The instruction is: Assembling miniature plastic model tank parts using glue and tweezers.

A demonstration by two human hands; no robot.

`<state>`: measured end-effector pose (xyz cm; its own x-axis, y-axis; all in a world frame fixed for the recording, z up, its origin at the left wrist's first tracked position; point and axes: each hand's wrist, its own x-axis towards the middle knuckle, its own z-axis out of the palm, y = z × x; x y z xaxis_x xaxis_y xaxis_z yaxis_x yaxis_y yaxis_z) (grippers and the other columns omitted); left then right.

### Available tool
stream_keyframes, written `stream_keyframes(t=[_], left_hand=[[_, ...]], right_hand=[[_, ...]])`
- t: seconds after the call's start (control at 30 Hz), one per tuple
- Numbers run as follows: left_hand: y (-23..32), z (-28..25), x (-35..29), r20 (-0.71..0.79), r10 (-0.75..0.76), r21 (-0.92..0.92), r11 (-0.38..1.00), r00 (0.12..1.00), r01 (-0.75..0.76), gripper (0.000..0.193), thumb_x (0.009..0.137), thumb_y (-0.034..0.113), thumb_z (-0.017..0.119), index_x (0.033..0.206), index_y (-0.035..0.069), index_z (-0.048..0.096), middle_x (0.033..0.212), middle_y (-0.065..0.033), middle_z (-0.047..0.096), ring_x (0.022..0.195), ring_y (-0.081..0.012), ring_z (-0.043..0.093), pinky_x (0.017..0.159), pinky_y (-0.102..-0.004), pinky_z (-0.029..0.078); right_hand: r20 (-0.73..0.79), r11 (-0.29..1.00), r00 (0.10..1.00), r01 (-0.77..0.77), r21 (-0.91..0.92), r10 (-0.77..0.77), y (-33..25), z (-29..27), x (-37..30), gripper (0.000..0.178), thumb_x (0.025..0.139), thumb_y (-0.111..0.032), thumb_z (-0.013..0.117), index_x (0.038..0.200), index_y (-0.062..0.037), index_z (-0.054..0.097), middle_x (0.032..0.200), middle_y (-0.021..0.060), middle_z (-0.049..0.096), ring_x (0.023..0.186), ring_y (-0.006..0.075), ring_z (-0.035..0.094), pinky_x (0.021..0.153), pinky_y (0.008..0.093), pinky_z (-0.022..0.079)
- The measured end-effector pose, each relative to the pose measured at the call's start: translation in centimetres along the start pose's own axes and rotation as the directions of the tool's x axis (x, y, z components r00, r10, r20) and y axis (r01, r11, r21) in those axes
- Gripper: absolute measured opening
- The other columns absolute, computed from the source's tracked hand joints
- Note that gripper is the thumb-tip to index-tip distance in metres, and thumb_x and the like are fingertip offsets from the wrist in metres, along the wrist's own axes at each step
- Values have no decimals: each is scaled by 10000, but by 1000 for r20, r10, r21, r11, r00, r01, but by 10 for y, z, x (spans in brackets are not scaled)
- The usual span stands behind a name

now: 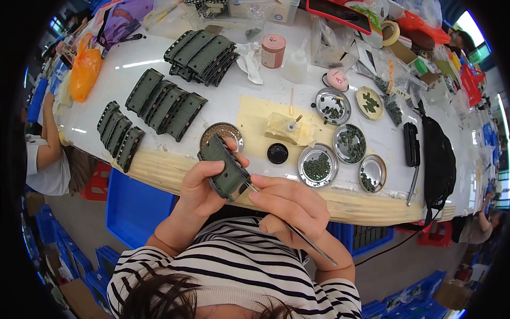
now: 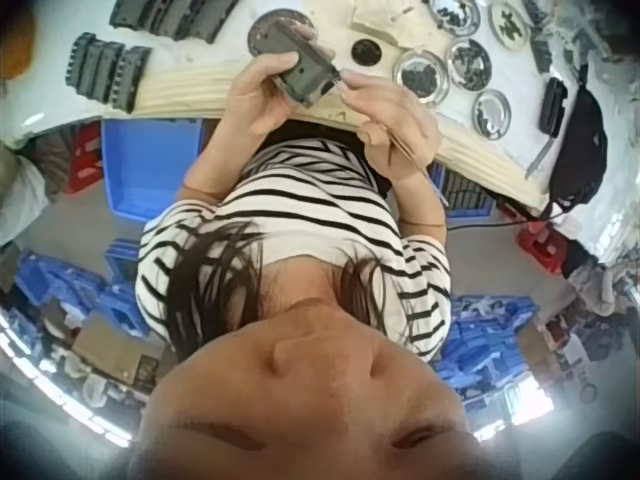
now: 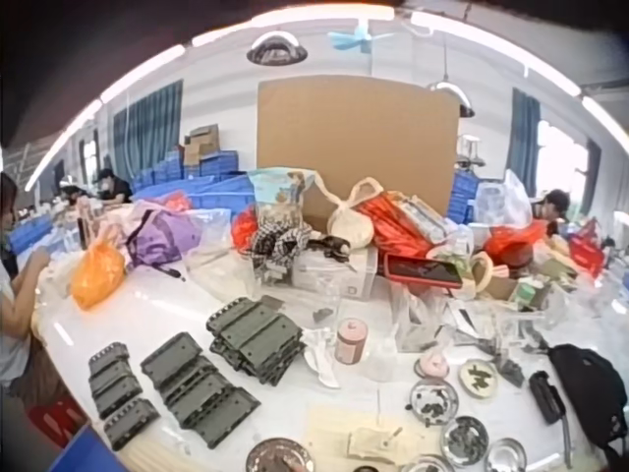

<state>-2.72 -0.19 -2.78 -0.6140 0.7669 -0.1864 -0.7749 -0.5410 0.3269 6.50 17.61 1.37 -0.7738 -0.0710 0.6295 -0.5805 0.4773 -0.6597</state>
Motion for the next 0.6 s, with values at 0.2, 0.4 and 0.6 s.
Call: stream_keyframes(t=[0.2,0.4,0.6], left_hand=[[-1,0,2,33,3,5,1000,999,-3,379,863,88,559,1228,84,459,1124,-192,598,1000,-274,630,824,-399,541],[-3,-1,4,38,-8,21,1000,999,7,372,862,98,560,1221,87,461,1116,-192,599,995,-274,632,811,-396,539],[-3,-3,7,26,-91,-10,996,995,92,369,863,115,556,1219,87,465,1106,-185,605,983,-270,636,815,-388,538]], right_hand=[[-45,997,999,10,-72,-13,-5,5,0,348,886,-313,591,979,17,644,911,171,662,888,314,678,722,339,551],[-24,997,998,53,-55,-55,0,1,-3,326,805,-223,665,1018,23,642,937,166,656,914,315,670,729,350,554],[12,996,996,89,-12,-89,4,-4,-3,336,733,-109,728,1032,22,649,969,160,656,939,313,666,732,354,556]])
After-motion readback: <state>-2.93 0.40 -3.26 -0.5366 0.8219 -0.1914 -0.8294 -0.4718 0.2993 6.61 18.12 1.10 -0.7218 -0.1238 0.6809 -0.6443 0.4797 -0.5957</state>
